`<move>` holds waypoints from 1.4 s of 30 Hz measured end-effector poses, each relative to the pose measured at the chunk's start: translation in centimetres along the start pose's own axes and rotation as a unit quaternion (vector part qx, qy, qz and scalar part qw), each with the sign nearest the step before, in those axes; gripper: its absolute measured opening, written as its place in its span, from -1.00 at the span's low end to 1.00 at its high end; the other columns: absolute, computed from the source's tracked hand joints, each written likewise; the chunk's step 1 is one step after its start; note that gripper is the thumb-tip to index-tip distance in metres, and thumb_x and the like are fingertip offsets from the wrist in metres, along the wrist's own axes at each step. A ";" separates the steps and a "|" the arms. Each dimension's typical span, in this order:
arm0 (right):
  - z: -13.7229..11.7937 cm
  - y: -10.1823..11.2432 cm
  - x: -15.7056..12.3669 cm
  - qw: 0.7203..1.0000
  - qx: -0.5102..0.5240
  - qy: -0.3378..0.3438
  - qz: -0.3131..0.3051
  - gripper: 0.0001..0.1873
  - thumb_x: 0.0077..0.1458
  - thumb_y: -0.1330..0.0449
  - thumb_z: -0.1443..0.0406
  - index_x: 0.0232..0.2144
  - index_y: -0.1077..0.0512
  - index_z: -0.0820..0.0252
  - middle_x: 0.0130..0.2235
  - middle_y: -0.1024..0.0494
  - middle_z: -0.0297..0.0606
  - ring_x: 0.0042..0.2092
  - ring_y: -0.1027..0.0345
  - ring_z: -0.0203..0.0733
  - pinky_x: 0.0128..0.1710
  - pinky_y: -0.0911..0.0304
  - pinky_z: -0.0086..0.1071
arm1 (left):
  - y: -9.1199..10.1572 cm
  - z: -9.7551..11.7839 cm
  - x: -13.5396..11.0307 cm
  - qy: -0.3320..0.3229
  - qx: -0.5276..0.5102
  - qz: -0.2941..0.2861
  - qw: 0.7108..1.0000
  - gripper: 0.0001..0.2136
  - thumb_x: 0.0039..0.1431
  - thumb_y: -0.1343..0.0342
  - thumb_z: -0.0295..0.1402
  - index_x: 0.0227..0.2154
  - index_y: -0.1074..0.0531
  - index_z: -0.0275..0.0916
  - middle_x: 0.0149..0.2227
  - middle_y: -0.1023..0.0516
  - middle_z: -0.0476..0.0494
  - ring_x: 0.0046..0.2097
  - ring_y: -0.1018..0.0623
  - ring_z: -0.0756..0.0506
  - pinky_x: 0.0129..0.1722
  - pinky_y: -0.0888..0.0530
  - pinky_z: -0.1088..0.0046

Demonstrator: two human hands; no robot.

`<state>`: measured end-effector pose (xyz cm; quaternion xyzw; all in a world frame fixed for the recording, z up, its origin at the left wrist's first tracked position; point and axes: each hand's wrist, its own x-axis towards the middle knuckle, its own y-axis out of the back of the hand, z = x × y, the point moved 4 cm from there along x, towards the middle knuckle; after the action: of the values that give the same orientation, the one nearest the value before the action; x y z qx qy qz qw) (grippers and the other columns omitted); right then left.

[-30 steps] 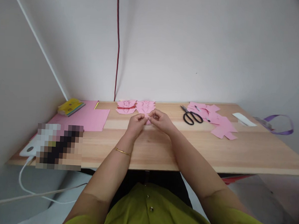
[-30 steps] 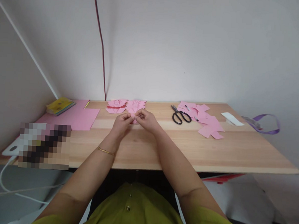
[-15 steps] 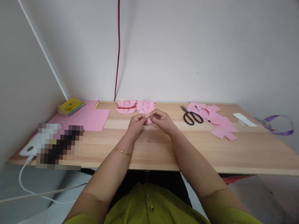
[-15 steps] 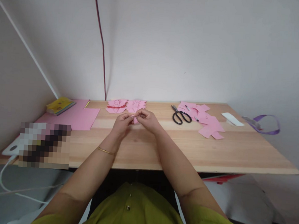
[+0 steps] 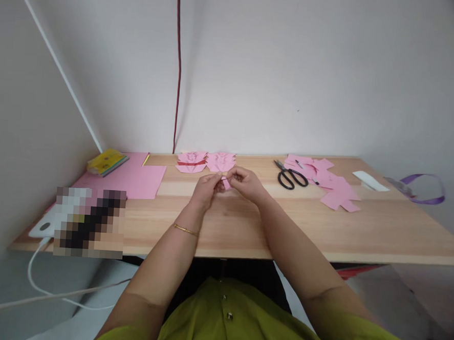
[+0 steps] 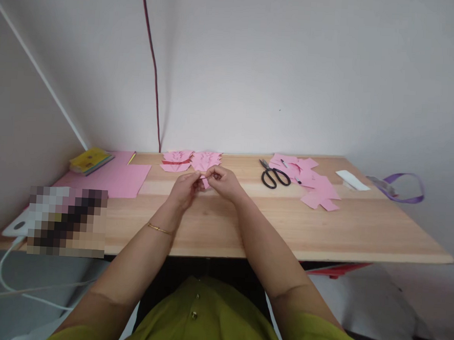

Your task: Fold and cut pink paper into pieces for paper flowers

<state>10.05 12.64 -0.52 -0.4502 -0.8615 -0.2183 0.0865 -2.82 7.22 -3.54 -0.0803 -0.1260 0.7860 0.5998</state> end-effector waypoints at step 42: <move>-0.7 0.2 -0.1 1.000 0.024 0.014 -0.014 -0.75 0.03 -0.17 0.12 -0.40 -0.32 0.18 -0.43 -0.32 -0.36 -0.38 -0.15 -0.31 -0.36 -0.09 -0.43 | -0.3 1.0 -0.5 -0.009 0.015 0.012 1.000 -0.83 -0.11 -0.22 -0.32 -0.48 -0.50 -0.35 -0.61 -0.46 -0.04 -0.53 -0.41 0.04 -0.45 -0.36 0.50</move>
<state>10.21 12.37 0.13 -0.4327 -0.8715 -0.2048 0.1065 -2.72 6.71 -2.54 -0.0654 -0.1187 0.7959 0.5900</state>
